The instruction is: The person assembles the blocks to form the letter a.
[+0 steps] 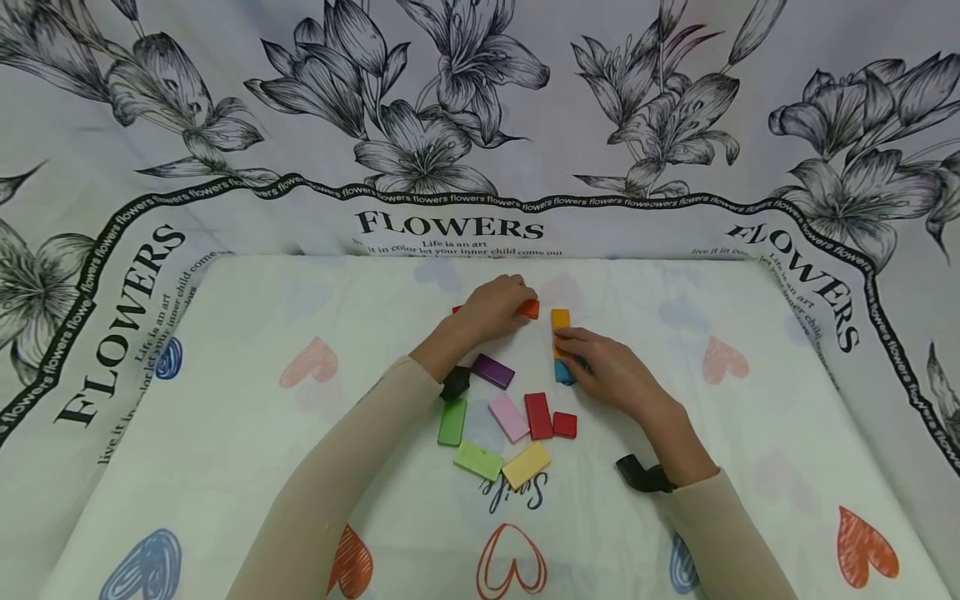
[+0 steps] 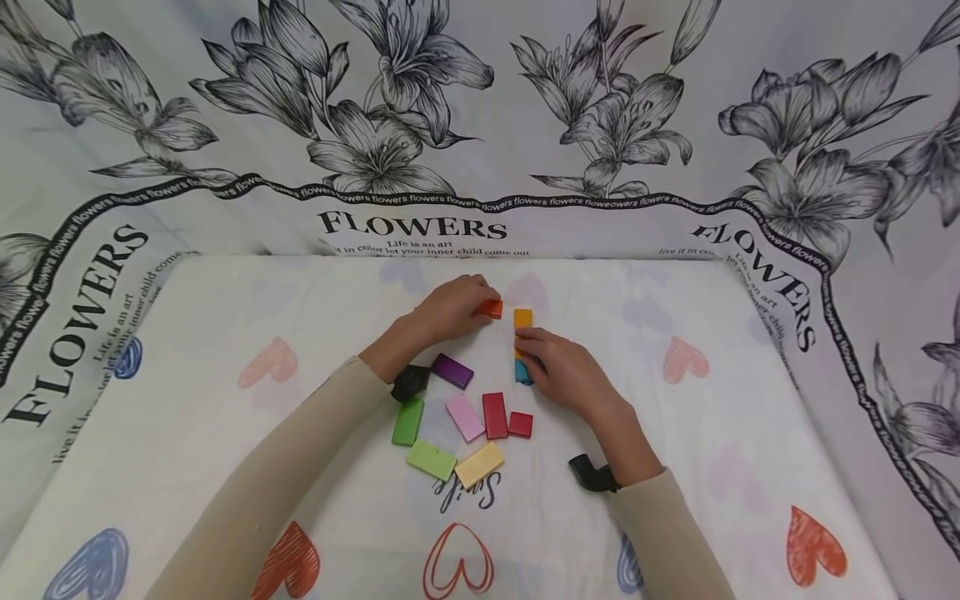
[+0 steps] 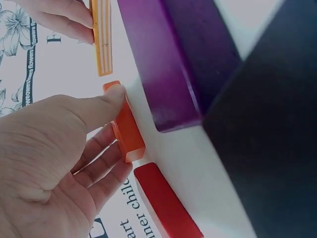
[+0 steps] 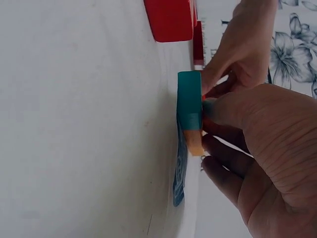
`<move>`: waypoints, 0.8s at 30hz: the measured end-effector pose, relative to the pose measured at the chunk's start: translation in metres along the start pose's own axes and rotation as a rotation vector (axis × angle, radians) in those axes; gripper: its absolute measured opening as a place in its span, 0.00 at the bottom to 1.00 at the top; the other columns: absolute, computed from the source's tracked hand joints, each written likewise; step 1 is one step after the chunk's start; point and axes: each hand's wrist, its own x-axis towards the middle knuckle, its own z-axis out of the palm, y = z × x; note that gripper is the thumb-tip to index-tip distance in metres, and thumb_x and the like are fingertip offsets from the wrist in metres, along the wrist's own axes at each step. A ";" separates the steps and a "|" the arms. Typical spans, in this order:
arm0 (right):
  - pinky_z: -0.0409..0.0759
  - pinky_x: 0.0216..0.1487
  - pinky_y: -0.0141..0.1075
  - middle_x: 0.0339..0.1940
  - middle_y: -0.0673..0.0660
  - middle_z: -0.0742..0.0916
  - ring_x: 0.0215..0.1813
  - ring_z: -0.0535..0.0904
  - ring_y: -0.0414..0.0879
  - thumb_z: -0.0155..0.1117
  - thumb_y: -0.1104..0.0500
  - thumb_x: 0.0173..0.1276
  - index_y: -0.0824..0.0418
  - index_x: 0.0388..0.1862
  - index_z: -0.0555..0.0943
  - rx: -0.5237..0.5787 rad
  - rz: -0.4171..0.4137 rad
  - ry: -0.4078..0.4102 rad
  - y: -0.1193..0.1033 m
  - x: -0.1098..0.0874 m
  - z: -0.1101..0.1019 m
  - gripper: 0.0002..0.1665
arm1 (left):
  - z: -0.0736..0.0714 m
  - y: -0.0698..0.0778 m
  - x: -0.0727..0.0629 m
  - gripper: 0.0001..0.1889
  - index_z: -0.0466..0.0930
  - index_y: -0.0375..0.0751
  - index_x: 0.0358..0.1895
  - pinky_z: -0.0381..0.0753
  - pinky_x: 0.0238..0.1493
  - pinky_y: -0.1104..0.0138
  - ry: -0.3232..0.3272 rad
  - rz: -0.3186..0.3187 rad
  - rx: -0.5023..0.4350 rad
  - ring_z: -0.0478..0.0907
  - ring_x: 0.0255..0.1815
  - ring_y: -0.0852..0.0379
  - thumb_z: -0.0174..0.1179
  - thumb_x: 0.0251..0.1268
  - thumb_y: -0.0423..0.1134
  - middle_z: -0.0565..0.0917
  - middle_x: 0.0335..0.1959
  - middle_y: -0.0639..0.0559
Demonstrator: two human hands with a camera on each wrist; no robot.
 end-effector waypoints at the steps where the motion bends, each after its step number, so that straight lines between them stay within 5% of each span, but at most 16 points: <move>1: 0.82 0.71 0.54 0.73 0.61 0.83 0.74 0.80 0.59 0.69 0.60 0.75 0.62 0.71 0.81 0.001 0.002 -0.001 0.000 -0.001 0.001 0.26 | 0.001 0.000 0.000 0.18 0.84 0.45 0.66 0.82 0.64 0.59 -0.004 0.003 0.004 0.80 0.58 0.49 0.64 0.78 0.40 0.84 0.58 0.46; 24: 0.82 0.70 0.53 0.72 0.61 0.83 0.73 0.81 0.58 0.69 0.60 0.75 0.62 0.71 0.81 -0.006 0.008 0.007 -0.002 0.000 0.000 0.27 | 0.003 0.014 0.008 0.18 0.85 0.44 0.64 0.83 0.59 0.62 -0.004 0.020 0.026 0.80 0.53 0.51 0.65 0.77 0.44 0.86 0.53 0.48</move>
